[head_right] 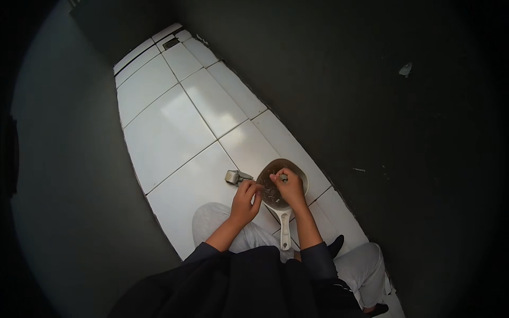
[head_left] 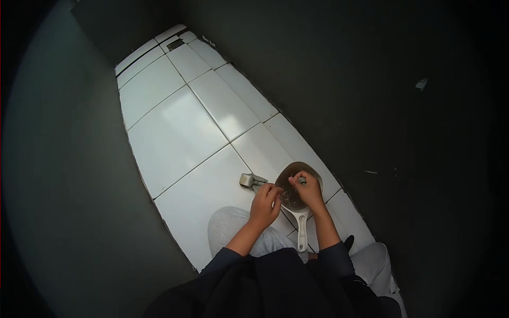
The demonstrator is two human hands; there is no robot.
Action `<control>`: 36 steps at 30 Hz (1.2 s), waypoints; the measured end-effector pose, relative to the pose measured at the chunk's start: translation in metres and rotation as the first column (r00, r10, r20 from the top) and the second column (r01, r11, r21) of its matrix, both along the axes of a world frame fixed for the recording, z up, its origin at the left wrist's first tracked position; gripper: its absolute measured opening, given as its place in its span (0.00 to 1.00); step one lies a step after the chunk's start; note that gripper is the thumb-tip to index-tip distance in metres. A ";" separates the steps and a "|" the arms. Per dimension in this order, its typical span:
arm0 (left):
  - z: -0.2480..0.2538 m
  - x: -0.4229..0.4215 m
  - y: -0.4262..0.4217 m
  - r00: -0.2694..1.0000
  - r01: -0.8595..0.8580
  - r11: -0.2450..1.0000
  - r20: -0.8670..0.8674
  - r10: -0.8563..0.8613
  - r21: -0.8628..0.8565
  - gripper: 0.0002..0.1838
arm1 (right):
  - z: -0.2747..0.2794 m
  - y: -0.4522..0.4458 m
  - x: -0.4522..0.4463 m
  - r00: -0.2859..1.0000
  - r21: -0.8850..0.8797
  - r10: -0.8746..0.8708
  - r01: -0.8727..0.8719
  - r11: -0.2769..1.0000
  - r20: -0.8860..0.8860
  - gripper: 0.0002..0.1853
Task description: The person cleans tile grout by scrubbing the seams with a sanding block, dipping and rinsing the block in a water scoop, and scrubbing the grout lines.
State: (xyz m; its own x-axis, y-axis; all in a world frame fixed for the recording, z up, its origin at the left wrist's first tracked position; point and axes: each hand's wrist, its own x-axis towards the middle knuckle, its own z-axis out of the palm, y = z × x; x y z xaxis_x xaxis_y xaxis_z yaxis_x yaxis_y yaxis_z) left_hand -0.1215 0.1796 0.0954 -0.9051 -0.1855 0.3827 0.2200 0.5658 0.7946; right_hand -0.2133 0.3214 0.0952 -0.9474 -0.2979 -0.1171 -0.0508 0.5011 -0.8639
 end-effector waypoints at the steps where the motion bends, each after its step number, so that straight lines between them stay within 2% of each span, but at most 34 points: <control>1: 0.001 0.000 0.000 1.000 -0.004 1.000 -0.007 0.004 -0.006 0.09 | -0.007 -0.001 0.000 0.990 -0.184 -0.024 0.050 0.982 0.141 0.07; 2: 0.001 0.000 0.000 1.000 -0.009 1.000 -0.014 0.008 -0.011 0.09 | -0.013 -0.001 0.001 0.959 -0.353 -0.020 0.123 0.927 0.281 0.06; 6: 0.000 0.000 0.000 1.000 -0.006 1.000 -0.015 0.006 0.003 0.09 | -0.001 -0.007 0.003 0.932 -0.326 -0.003 0.130 0.937 0.363 0.06; 8: 0.002 0.000 0.000 1.000 -0.004 1.000 -0.020 0.004 -0.003 0.10 | -0.004 -0.009 0.004 0.971 -0.249 -0.044 0.104 0.963 0.234 0.05; 9: 0.002 0.000 0.000 1.000 -0.003 1.000 -0.020 0.003 -0.002 0.10 | -0.003 -0.010 0.006 0.971 -0.248 -0.045 0.105 0.963 0.234 0.05; 11: 0.002 0.000 0.000 1.000 0.000 1.000 -0.015 0.000 -0.001 0.10 | 0.000 -0.014 0.011 0.998 -0.206 -0.056 0.057 0.977 0.011 0.10; 15: 0.000 0.000 0.000 1.000 -0.008 1.000 -0.024 0.008 -0.003 0.10 | -0.031 -0.014 0.009 0.996 -0.284 -0.090 0.085 0.955 -0.006 0.16; 18: 0.000 0.000 0.000 0.999 -0.021 1.000 -0.032 0.021 0.001 0.10 | -0.021 -0.016 0.011 0.994 -0.228 -0.099 0.088 0.970 -0.037 0.19; 20: 0.001 0.000 0.000 0.999 -0.019 1.000 -0.029 0.019 0.004 0.10 | -0.005 -0.019 0.014 0.989 -0.131 -0.140 0.132 0.983 -0.055 0.22; 24: 0.004 0.001 0.000 0.999 -0.026 0.999 -0.032 0.027 0.033 0.09 | -0.007 -0.019 0.016 0.983 -0.103 -0.149 0.138 0.985 -0.106 0.26; 27: 0.007 0.003 -0.001 0.998 -0.031 0.999 -0.059 0.032 0.022 0.09 | -0.023 -0.016 0.013 0.992 -0.058 -0.115 0.112 0.992 -0.054 0.27; 30: 0.012 0.007 -0.001 0.995 -0.044 0.999 -0.093 0.044 0.006 0.10 | -0.034 -0.012 0.011 0.998 -0.113 -0.058 0.059 0.992 0.011 0.28; 32: 0.024 0.013 -0.007 0.992 -0.049 0.997 -0.115 0.056 0.065 0.10 | -0.039 -0.010 0.006 0.995 -0.151 -0.084 0.091 0.984 0.057 0.29; 34: 0.037 0.024 -0.022 0.982 -0.134 0.988 -0.120 0.143 0.081 0.10 | -0.034 -0.006 0.001 0.990 0.001 -0.140 0.140 0.990 0.026 0.28; 35: 0.042 0.032 -0.031 0.974 -0.178 0.979 -0.120 0.189 0.100 0.09 | -0.033 -0.002 -0.003 0.991 -0.075 -0.129 0.131 0.989 0.038 0.28; 36: 0.046 0.040 -0.045 0.960 -0.234 0.964 -0.125 0.249 0.123 0.09 | -0.014 -0.006 -0.001 0.980 -0.265 -0.151 0.182 0.947 0.133 0.26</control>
State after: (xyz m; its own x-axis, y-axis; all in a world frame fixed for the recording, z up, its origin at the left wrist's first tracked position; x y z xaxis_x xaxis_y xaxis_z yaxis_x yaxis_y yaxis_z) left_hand -0.0811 0.1343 0.1413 -0.7681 -0.4381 0.4670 0.1991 0.5298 0.8244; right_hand -0.2140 0.3155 0.0807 -0.9721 -0.1725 -0.1589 0.1156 0.2373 -0.9645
